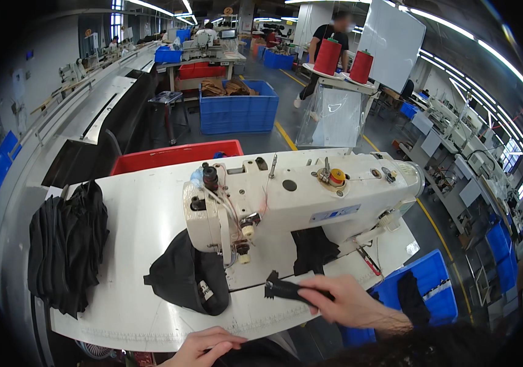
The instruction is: Sewing together pieces of black material using an industrial sewing machine.
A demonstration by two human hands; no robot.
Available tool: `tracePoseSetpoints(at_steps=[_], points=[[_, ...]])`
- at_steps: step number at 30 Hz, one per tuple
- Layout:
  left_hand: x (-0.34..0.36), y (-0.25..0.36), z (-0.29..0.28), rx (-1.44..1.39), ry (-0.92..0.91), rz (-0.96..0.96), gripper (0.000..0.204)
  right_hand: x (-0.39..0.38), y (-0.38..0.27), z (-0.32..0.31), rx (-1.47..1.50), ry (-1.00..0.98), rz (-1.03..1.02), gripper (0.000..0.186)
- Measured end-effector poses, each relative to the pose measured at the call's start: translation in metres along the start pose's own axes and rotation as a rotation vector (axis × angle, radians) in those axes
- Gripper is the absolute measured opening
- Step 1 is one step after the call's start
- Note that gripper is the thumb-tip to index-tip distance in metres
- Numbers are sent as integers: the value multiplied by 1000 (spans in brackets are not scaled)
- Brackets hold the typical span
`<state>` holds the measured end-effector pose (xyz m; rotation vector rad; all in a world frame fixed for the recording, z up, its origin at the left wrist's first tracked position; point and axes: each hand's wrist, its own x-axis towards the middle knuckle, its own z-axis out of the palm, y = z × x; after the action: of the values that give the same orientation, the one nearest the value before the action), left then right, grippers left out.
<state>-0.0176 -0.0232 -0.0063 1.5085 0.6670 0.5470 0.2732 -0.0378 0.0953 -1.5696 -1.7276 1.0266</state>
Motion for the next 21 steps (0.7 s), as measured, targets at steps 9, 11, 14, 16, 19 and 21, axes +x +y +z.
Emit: tracePoseSetpoints(at_steps=[9, 11, 14, 16, 19, 21], points=[[34, 2, 36, -416, 287, 204, 23, -35, 38, 127, 382, 233, -120, 19], [31, 4, 32, -124, 319, 254, 23, -29, 42, 131, 444, 322, -242, 30], [15, 15, 36, -21, 342, 186, 28, -20, 41, 127, 439, 314, -418, 29], [12, 12, 32, 59, 340, 212, 29, -16, 40, 132, 453, 334, -411, 26], [6, 13, 34, 87, 327, 315, 30, -22, 29, 134, 408, 428, -461, 24], [6, 16, 39, -96, 332, 319, 28, -24, 28, 136, 360, 492, -503, 26]])
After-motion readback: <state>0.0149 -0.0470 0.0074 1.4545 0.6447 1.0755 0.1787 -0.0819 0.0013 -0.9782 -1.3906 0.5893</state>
